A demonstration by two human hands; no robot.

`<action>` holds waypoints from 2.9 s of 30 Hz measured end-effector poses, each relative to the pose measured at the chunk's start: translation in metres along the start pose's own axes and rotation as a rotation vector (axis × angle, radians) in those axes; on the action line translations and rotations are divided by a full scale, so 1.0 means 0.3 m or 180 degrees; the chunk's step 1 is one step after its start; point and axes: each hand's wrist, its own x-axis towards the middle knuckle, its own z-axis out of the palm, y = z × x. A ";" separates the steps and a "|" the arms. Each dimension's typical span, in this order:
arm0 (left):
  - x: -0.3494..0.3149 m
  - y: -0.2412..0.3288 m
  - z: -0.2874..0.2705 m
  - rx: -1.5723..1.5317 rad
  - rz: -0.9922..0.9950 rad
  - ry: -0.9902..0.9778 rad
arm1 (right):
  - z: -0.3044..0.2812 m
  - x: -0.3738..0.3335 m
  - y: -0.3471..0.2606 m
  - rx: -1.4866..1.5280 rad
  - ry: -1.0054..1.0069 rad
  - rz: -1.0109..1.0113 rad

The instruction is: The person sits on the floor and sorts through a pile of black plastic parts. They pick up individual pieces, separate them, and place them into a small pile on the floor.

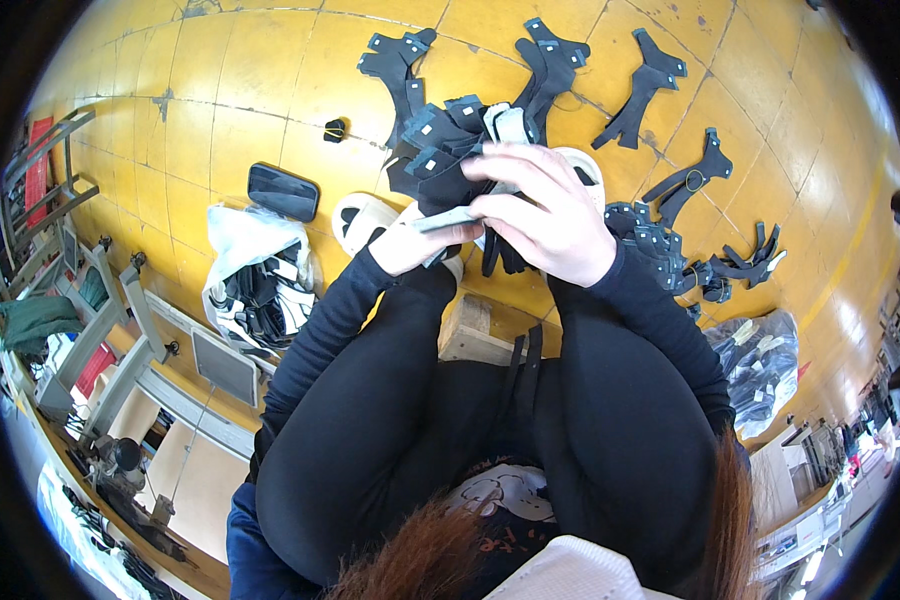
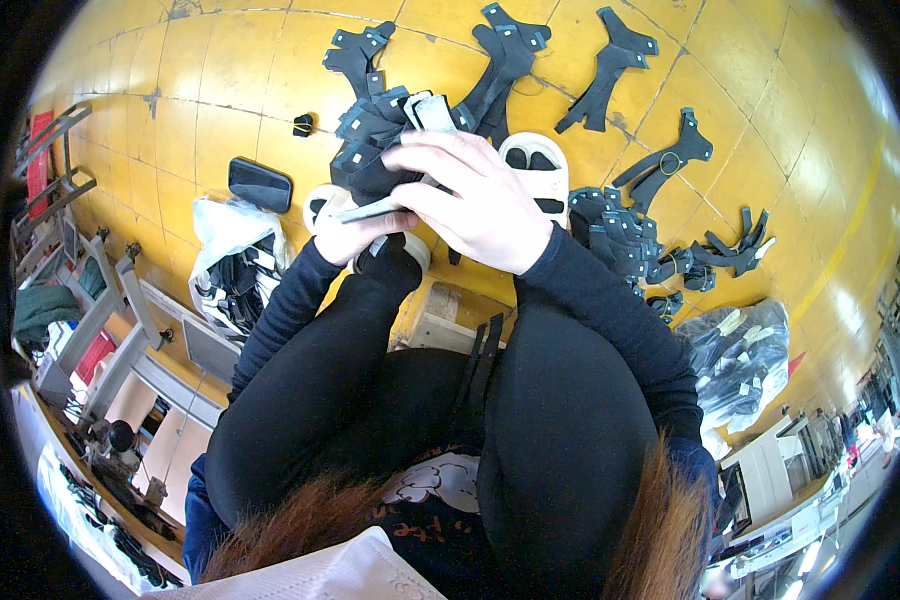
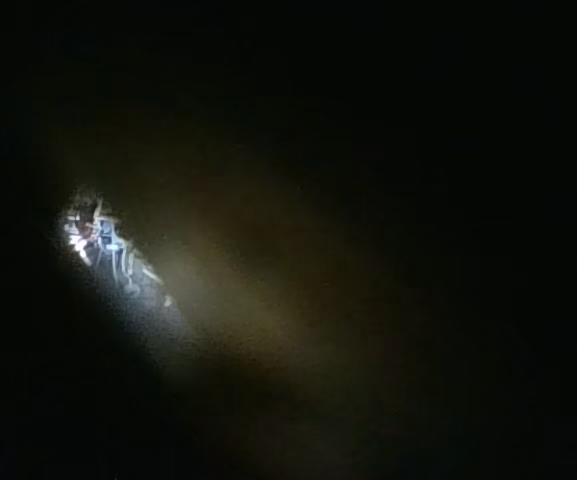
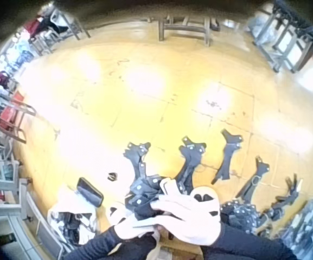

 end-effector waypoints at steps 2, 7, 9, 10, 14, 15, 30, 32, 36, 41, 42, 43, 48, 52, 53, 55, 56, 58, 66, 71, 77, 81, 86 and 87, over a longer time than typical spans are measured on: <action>-0.005 -0.007 -0.005 0.0289 0.0176 -0.0050 | -0.005 0.021 -0.010 -0.0113 0.0077 -0.0034; -0.005 0.035 0.007 0.0911 0.0291 -0.0081 | 0.012 -0.015 0.012 -0.0148 0.0078 -0.0281; 0.004 0.043 -0.014 0.0259 0.0339 -0.0467 | 0.003 -0.027 0.003 0.0008 -0.0115 -0.0177; -0.001 -0.003 -0.043 0.0281 0.0835 -0.0597 | -0.006 -0.018 -0.011 0.0241 -0.0267 -0.0053; 0.003 -0.048 0.014 -0.2397 0.0486 0.0808 | -0.042 -0.013 -0.022 0.1069 -0.0378 -0.0044; 0.008 -0.042 -0.006 -0.2406 0.0322 0.0535 | -0.047 -0.014 -0.023 0.1199 -0.0331 -0.0068; 0.049 -0.003 -0.131 -0.1622 0.0795 0.1015 | 0.203 -0.211 0.113 0.2433 -0.2743 0.0973; 0.043 0.007 -0.114 -0.1535 0.0851 0.1054 | 0.282 -0.239 0.164 0.1267 -0.2713 0.1391; 0.024 0.004 -0.090 -0.0456 0.0499 0.1435 | 0.374 -0.309 0.261 -0.0040 -0.1134 0.1296; -0.006 -0.140 -0.131 0.0864 0.0353 0.1550 | 0.206 -0.154 0.195 0.1444 -0.0584 0.2018; -0.009 -0.150 -0.129 0.0969 0.0357 0.1488 | 0.195 -0.147 0.205 0.2189 -0.0434 0.2292; -0.007 -0.150 -0.123 0.0971 0.0341 0.1397 | 0.175 -0.144 0.217 0.2922 -0.0257 0.2556; -0.008 -0.053 -0.054 0.0563 0.0145 0.1383 | 0.036 -0.072 0.168 0.4431 0.0393 0.2789; -0.014 -0.077 -0.072 0.0375 0.0200 0.1273 | -0.007 -0.040 0.130 0.4527 0.0448 0.2625; -0.014 -0.072 -0.073 0.0248 0.0209 0.1222 | -0.017 -0.031 0.115 0.4510 0.0481 0.2584; -0.010 -0.077 -0.080 0.0139 0.0213 0.1125 | -0.040 -0.025 0.101 0.4422 0.0473 0.2512; -0.006 -0.089 -0.088 0.0154 0.0210 0.1077 | -0.055 -0.028 0.097 0.4349 0.0434 0.2484; -0.008 -0.083 -0.085 0.0236 0.0246 0.1051 | -0.067 -0.035 0.098 0.4285 0.0377 0.2461; -0.027 -0.084 -0.092 0.0990 0.0475 0.0926 | -0.057 -0.014 0.070 0.3215 0.0111 0.2564; -0.014 -0.039 -0.056 0.0724 0.0420 0.0947 | -0.061 -0.014 0.091 0.2922 0.0007 0.2540; -0.029 0.011 -0.039 0.0746 0.0524 0.0549 | -0.052 -0.012 0.113 0.2476 -0.0499 0.2542; 0.000 -0.026 -0.044 0.0658 0.0539 0.0346 | -0.079 -0.021 0.116 0.2015 -0.0946 0.2769; -0.010 -0.037 -0.060 0.0563 0.0461 0.0330 | -0.038 -0.045 0.120 0.1624 -0.0740 0.2099; -0.012 -0.037 -0.060 0.0580 0.0480 0.0348 | -0.039 -0.040 0.108 0.1668 -0.0723 0.1945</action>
